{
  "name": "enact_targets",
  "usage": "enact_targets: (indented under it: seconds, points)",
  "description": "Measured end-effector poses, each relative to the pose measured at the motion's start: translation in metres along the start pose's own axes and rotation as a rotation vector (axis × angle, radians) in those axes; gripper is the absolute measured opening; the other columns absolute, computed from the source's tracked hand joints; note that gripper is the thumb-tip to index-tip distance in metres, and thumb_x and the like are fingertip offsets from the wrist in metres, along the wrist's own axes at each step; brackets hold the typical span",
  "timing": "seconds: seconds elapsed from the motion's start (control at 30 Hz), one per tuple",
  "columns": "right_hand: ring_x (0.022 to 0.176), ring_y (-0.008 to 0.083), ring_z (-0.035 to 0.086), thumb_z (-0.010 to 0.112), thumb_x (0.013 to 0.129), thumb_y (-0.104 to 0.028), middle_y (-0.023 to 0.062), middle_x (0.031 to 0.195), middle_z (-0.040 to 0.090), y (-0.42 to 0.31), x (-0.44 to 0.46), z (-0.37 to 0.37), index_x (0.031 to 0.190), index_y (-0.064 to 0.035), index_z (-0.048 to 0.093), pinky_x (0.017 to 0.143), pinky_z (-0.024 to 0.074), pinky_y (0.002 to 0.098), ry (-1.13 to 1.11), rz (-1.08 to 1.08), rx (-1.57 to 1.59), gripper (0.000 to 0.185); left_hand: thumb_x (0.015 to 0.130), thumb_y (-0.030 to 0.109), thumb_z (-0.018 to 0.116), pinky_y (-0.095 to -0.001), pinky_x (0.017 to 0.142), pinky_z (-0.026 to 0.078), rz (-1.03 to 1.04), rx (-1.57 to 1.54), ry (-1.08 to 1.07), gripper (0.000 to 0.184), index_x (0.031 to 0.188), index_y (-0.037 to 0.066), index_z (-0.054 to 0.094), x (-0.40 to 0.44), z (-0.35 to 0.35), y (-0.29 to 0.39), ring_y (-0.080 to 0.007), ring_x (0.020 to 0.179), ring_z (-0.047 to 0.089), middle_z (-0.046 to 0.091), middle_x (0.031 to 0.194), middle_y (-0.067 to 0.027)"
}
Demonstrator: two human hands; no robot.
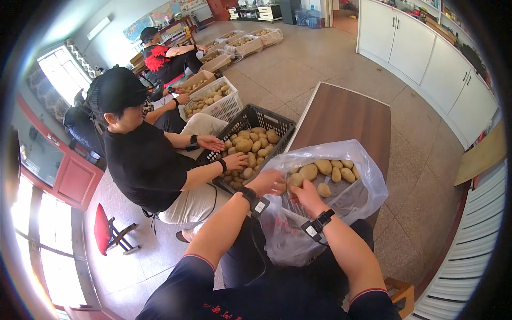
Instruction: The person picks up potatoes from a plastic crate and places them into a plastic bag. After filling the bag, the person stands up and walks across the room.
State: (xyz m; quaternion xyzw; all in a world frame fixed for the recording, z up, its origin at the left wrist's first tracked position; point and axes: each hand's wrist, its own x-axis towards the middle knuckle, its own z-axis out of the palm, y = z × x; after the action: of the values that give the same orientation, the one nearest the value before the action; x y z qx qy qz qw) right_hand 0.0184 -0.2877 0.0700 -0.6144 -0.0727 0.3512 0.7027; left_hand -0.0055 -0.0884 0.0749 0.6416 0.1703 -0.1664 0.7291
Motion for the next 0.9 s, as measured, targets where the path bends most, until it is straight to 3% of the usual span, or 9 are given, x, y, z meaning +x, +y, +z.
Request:
enact_targets:
  seconds: [0.13,0.2,0.27,0.4,0.47,0.5,0.73,0.8,0.9]
  points:
    - [0.07,0.0155,0.063,0.057,0.093,-0.016,0.0079,0.098,0.063,-0.01,0.004,0.012,0.116,-0.0024,0.05,0.056,0.0502,0.0262,-0.104,-0.046,0.073,0.028,0.09,0.039,0.059,-0.0312,0.051,0.048,0.048,0.041,-0.124,0.039,0.112,0.007,0.054,-0.003,0.004,0.003,-0.0207,0.066,0.061,0.06,0.094,-0.0095]
    - [0.07,0.0153,0.063,0.056,0.094,-0.018,0.0083,0.098,0.065,-0.004,0.013,0.017,0.113,-0.0005,0.054,0.058,0.0499,0.0264,0.071,-0.283,-0.319,0.026,0.091,0.04,0.058,-0.0308,0.05,0.047,0.095,0.046,-0.19,0.039,0.112,0.008,0.054,-0.006,0.004,0.009,-0.0207,0.064,0.061,0.061,0.093,-0.0095]
    - [0.069,0.0149,0.063,0.056,0.094,-0.019,0.0083,0.096,0.065,-0.008,0.01,0.019,0.11,0.0008,0.056,0.057,0.0491,0.0268,0.084,-0.3,-0.363,0.025,0.085,-0.002,0.061,-0.0316,0.06,0.057,-0.004,0.031,-0.289,0.034,0.116,0.003,0.051,-0.011,0.0,0.019,-0.019,0.08,0.064,0.058,0.102,-0.0104]
    - [0.072,0.0192,0.062,0.058,0.092,-0.022,0.011,0.093,0.065,0.002,0.016,0.008,0.102,0.0027,0.059,0.061,0.0491,0.0317,0.167,-0.38,-0.59,0.027,0.083,0.0,0.064,-0.03,0.057,0.055,0.066,0.203,-0.151,0.036,0.117,0.002,0.051,-0.009,-0.01,0.013,-0.0184,0.076,0.064,0.06,0.101,-0.0099]
    - [0.082,0.0283,0.061,0.061,0.089,-0.024,0.0152,0.096,0.064,0.004,0.009,-0.001,0.104,0.002,0.059,0.071,0.0484,0.0364,0.194,-0.404,-0.699,0.03,0.091,0.042,0.059,-0.032,0.05,0.05,0.365,0.193,-0.122,0.039,0.109,0.008,0.055,0.004,-0.024,-0.005,-0.0213,0.061,0.061,0.062,0.089,-0.0085]
    - [0.092,0.0374,0.059,0.063,0.086,-0.025,0.0194,0.099,0.063,0.005,0.005,-0.006,0.106,0.0014,0.059,0.08,0.0477,0.0411,0.22,-0.429,-0.808,0.033,0.091,0.042,0.059,-0.032,0.05,0.05,0.361,0.192,-0.124,0.039,0.109,0.008,0.055,0.001,-0.024,-0.003,-0.0213,0.061,0.061,0.062,0.089,-0.0085]
    - [0.102,0.0399,0.054,0.064,0.082,-0.019,0.0218,0.106,0.056,0.052,0.006,-0.073,0.111,0.0014,0.055,0.086,0.0459,0.0441,0.403,-0.478,-1.043,0.036,0.092,0.039,0.059,-0.0396,0.056,0.053,0.16,-0.488,0.33,0.038,0.11,0.007,0.055,0.033,-0.08,-0.031,-0.0269,0.063,0.06,0.061,0.085,-0.0109]
    - [0.101,0.0403,0.054,0.063,0.081,-0.016,0.021,0.109,0.055,0.048,-0.005,-0.078,0.114,-0.0006,0.054,0.088,0.0457,0.0448,0.441,-0.433,-1.085,0.037,0.092,0.039,0.058,-0.041,0.06,0.054,0.563,-0.023,0.277,0.037,0.11,0.007,0.055,0.087,-0.153,-0.106,-0.028,0.066,0.06,0.06,0.086,-0.0117]
    - [0.1,0.0401,0.054,0.063,0.081,-0.015,0.0201,0.112,0.053,0.046,-0.014,-0.081,0.114,-0.0032,0.053,0.088,0.0457,0.0453,0.465,-0.371,-1.046,0.037,0.094,0.037,0.053,-0.0441,0.064,0.055,-0.018,-0.574,0.474,0.037,0.111,0.004,0.052,0.017,-0.098,-0.031,-0.03,0.074,0.06,0.057,0.089,-0.0143]
